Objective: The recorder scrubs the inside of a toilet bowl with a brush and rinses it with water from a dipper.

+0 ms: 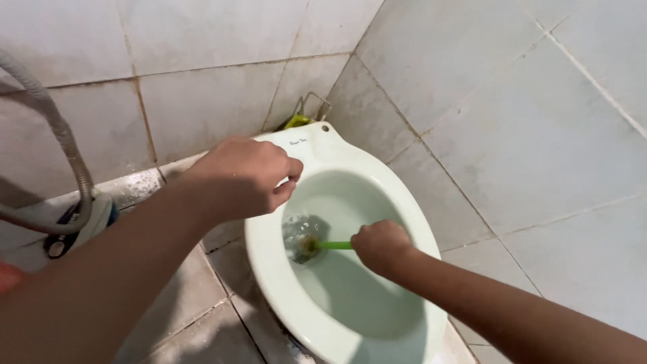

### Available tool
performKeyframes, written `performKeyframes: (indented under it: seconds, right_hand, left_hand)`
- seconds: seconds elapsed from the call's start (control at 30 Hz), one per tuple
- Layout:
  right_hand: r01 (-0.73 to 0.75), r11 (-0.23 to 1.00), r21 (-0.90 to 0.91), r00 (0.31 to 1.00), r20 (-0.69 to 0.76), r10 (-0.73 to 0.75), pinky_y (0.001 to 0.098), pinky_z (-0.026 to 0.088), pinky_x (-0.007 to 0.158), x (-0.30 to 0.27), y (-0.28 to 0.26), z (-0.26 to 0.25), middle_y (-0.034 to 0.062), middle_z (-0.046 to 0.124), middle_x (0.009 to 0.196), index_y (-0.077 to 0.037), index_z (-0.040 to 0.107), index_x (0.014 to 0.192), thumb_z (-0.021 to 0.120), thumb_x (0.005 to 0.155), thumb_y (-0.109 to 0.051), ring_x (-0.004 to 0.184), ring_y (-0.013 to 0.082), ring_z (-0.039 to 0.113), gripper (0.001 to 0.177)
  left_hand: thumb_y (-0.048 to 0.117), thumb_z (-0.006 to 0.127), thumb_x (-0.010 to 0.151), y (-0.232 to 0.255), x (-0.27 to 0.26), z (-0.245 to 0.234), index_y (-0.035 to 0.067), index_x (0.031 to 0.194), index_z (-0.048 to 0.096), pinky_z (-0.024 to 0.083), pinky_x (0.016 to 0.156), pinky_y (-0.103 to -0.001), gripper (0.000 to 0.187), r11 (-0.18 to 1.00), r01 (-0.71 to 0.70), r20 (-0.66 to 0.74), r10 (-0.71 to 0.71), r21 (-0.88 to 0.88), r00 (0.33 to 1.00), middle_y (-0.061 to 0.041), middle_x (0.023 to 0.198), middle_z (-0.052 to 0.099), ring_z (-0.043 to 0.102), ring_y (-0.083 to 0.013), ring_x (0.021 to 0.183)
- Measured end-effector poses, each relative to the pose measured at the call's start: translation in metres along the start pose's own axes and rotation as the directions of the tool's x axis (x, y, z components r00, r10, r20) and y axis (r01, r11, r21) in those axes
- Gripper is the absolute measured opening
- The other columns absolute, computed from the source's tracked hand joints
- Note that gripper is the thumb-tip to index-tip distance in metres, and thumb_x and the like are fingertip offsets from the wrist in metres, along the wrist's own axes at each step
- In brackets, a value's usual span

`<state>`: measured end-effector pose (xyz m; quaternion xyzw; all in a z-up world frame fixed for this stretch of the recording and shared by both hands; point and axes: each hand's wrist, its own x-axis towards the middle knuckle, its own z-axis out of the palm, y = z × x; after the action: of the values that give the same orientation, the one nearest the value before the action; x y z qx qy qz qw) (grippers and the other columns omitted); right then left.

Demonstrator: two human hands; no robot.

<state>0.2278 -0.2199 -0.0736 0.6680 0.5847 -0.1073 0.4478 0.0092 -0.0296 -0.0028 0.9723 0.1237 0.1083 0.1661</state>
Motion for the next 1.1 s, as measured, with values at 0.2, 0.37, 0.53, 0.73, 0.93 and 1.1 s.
performKeyframes:
  seconds: [0.2, 0.37, 0.53, 0.73, 0.93, 1.1]
  right_hand:
    - [0.060, 0.992, -0.108, 0.994, -0.090, -0.070, 0.0387, 0.058, 0.056, 0.020, -0.023, 0.022, 0.0088, 0.071, 0.080, -0.002, 0.067, 0.116, 0.063, 0.098, -0.016, 0.067, 0.0231, 0.069, 0.023]
    - [0.140, 0.975, -0.173, 0.964, -0.202, -0.174, 0.0375, 0.059, 0.048, 0.033, -0.027, 0.042, 0.0113, 0.067, 0.075, 0.005, 0.050, 0.141, 0.066, 0.092, -0.009, 0.064, 0.0234, 0.069, 0.053]
    - [0.173, 0.983, -0.063, 0.985, -0.015, -0.174, 0.0394, 0.054, 0.057, 0.057, -0.002, 0.060, 0.0130, 0.068, 0.086, -0.007, 0.076, 0.110, 0.060, 0.100, -0.014, 0.071, 0.0255, 0.066, 0.021]
    - [-0.126, 0.662, 0.739, 0.941, 0.300, -0.155, 0.0346, 0.035, 0.038, 0.059, 0.018, 0.032, 0.0095, 0.061, 0.064, -0.005, 0.074, 0.110, 0.056, 0.102, -0.029, 0.043, 0.0171, 0.041, 0.031]
    - [-0.235, 0.525, 0.818, 0.963, 0.268, 0.014, 0.0344, 0.039, 0.042, 0.052, 0.006, 0.032, 0.0083, 0.063, 0.066, -0.011, 0.078, 0.114, 0.059, 0.101, -0.031, 0.047, 0.0174, 0.048, 0.031]
    - [0.061, 0.916, 0.397, 0.998, -0.033, -0.053, 0.0365, 0.056, 0.071, 0.050, 0.009, 0.026, 0.0036, 0.076, 0.090, -0.023, 0.078, 0.117, 0.071, 0.091, -0.027, 0.081, 0.0212, 0.072, 0.027]
  left_hand:
    - [0.025, 0.062, 0.089, 0.001, -0.001, 0.003, 0.014, 0.093, 0.072, 0.054, 0.074, -0.050, 0.016, 1.000, -0.003, -0.007, 0.003, -0.001, 1.000, -0.010, 0.084, 0.073, 0.070, -0.0337, 0.084]
    - [0.025, 0.064, 0.086, -0.001, 0.000, 0.006, 0.015, 0.094, 0.072, 0.054, 0.075, -0.050, 0.016, 0.999, -0.016, 0.007, 0.016, -0.035, 1.000, -0.012, 0.082, 0.072, 0.069, -0.0342, 0.080]
    - [0.022, 0.061, 0.088, -0.001, 0.000, 0.002, 0.014, 0.090, 0.072, 0.054, 0.072, -0.050, 0.014, 1.000, -0.013, -0.002, 0.013, 0.021, 1.000, -0.010, 0.081, 0.072, 0.069, -0.0338, 0.081]
    - [0.022, 0.062, 0.087, -0.003, 0.007, 0.000, 0.013, 0.091, 0.071, 0.054, 0.075, -0.048, 0.014, 1.000, -0.002, -0.011, 0.002, -0.009, 1.000, -0.011, 0.081, 0.072, 0.070, -0.0312, 0.080]
    - [0.022, 0.058, 0.091, 0.001, 0.003, -0.006, 0.015, 0.096, 0.072, 0.054, 0.075, -0.048, 0.016, 0.999, 0.028, 0.001, -0.028, -0.017, 1.000, -0.010, 0.082, 0.072, 0.070, -0.0314, 0.080]
    - [0.024, 0.058, 0.089, 0.002, 0.002, -0.009, 0.015, 0.094, 0.073, 0.054, 0.074, -0.049, 0.018, 1.000, 0.030, 0.002, -0.030, -0.002, 1.000, -0.011, 0.082, 0.072, 0.069, -0.0327, 0.080]
